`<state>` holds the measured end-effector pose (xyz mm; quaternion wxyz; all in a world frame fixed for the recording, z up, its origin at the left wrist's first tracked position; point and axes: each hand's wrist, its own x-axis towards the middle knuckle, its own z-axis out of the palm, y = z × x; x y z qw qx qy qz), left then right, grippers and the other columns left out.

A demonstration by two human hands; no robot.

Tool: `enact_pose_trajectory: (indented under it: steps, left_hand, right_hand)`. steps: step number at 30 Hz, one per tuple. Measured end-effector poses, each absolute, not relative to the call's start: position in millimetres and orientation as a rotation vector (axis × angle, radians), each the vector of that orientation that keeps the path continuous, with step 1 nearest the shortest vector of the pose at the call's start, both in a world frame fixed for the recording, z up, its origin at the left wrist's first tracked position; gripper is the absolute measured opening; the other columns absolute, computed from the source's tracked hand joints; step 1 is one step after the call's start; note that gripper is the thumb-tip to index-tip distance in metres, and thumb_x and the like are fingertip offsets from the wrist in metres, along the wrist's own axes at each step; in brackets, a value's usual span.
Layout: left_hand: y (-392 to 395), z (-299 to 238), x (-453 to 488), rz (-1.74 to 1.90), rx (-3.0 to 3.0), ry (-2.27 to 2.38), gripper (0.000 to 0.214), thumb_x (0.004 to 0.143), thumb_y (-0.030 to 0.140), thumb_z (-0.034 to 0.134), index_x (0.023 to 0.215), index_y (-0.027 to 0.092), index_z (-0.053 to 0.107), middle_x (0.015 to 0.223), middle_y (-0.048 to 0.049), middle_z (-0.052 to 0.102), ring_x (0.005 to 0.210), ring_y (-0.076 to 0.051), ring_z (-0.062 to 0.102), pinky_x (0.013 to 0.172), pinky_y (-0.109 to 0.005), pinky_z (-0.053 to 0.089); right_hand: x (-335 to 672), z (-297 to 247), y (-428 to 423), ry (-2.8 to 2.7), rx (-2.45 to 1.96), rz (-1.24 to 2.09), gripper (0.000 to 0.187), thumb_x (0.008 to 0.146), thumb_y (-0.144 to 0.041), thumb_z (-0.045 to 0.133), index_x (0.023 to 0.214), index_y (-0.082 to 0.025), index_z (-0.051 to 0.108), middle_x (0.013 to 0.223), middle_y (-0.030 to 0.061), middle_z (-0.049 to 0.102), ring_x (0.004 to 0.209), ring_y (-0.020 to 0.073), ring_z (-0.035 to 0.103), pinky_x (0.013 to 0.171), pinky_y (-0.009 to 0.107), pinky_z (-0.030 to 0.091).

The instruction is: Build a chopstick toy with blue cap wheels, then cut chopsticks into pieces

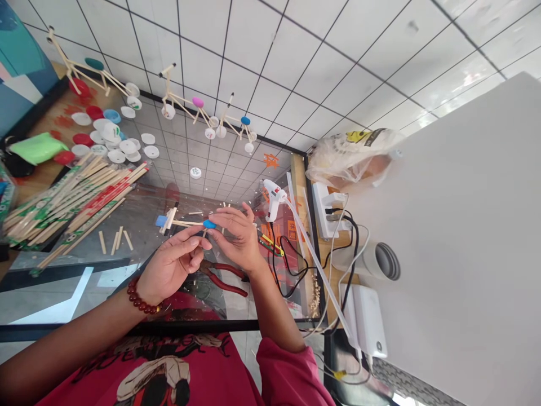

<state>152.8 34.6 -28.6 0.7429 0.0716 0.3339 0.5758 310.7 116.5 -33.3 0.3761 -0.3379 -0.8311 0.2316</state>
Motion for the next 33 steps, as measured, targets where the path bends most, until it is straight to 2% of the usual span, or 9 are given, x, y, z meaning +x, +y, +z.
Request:
enact_pose_trajectory:
  steps: [16, 33]
  left_hand:
    - [34.0, -24.4, 151.9, 1.251, 0.107, 0.731, 0.033, 0.071, 0.020, 0.081, 0.101, 0.014, 0.070, 0.075, -0.0056, 0.074, 0.047, -0.007, 0.053, 0.040, -0.017, 0.037]
    - [32.5, -30.3, 154.2, 1.257, 0.149, 0.707, 0.028, 0.074, 0.021, 0.079, 0.100, 0.015, 0.073, 0.076, -0.0060, 0.074, 0.049, -0.008, 0.054, 0.042, -0.018, 0.037]
  right_hand:
    - [311.1, -34.1, 114.8, -2.171, -0.864, 0.512, 0.019, 0.089, -0.027, 0.069, 0.107, -0.033, 0.072, 0.102, -0.0019, 0.079, 0.109, 0.0226, 0.070, 0.124, 0.054, 0.015]
    - [314.3, -31.2, 115.6, -2.192, -0.856, 0.496, 0.016, 0.090, -0.028, 0.069, 0.104, -0.033, 0.073, 0.102, -0.0021, 0.079, 0.111, 0.0228, 0.070, 0.125, 0.054, 0.012]
